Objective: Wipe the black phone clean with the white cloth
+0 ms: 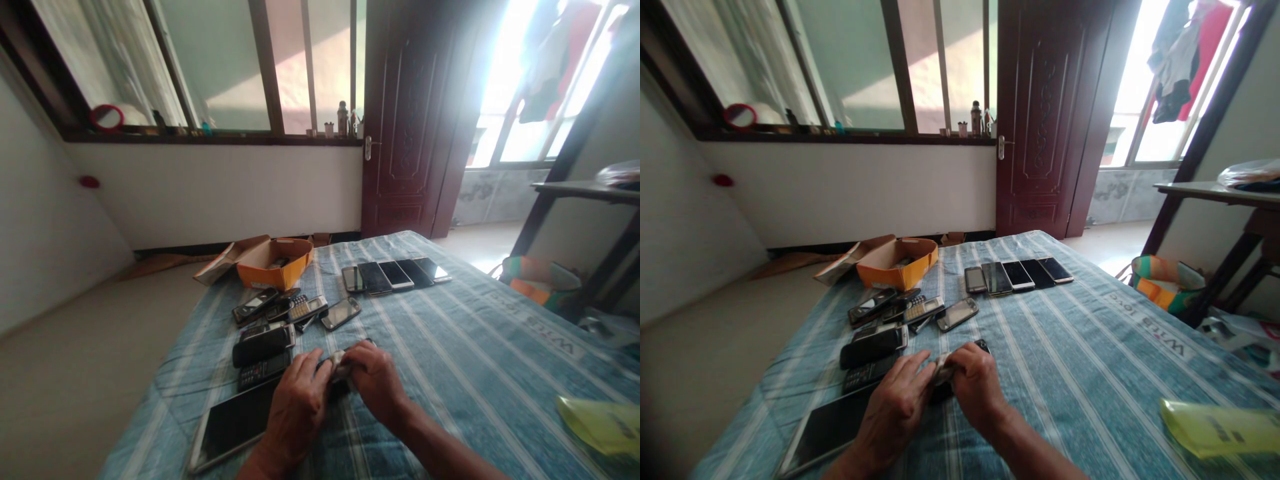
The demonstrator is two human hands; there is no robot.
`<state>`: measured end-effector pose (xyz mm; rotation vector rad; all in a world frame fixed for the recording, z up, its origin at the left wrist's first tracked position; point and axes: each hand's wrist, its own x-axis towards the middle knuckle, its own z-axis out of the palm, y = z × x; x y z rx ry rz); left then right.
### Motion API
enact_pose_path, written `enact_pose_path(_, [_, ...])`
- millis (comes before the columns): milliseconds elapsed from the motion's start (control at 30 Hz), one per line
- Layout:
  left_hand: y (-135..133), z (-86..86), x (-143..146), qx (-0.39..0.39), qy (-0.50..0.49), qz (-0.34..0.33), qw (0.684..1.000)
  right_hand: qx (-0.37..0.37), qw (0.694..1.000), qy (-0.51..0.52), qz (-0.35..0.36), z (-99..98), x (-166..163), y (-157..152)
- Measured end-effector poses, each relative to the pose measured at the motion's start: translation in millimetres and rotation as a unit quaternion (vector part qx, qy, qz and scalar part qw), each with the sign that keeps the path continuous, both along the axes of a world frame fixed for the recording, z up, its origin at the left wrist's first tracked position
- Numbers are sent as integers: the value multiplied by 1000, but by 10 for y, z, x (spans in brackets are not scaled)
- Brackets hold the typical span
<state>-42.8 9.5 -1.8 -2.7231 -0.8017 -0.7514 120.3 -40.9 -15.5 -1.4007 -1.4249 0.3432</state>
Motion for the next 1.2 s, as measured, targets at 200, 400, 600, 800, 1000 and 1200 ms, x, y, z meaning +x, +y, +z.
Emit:
enact_pose_path(200, [-92,-51,91,45,-55,-48,996,-66,932,355,26,146,-42,-45])
enact_pose_path(400, [-161,-78,151,32,-102,-45,993,-96,884,453,68,283,-134,-140])
enact_pose_path(600, [-276,-58,209,-50,-140,-50,988,-75,887,454,51,190,-170,-111])
enact_pose_path(800, [-274,4,202,-120,-123,-89,981,-7,984,179,-8,98,28,-70])
enact_pose_path(1000, [-38,-115,70,-87,-70,50,993,14,986,-164,2,-59,150,-84])
enact_pose_path(1200, [43,-107,36,-178,-9,83,981,-27,974,-223,39,-140,5,-129])
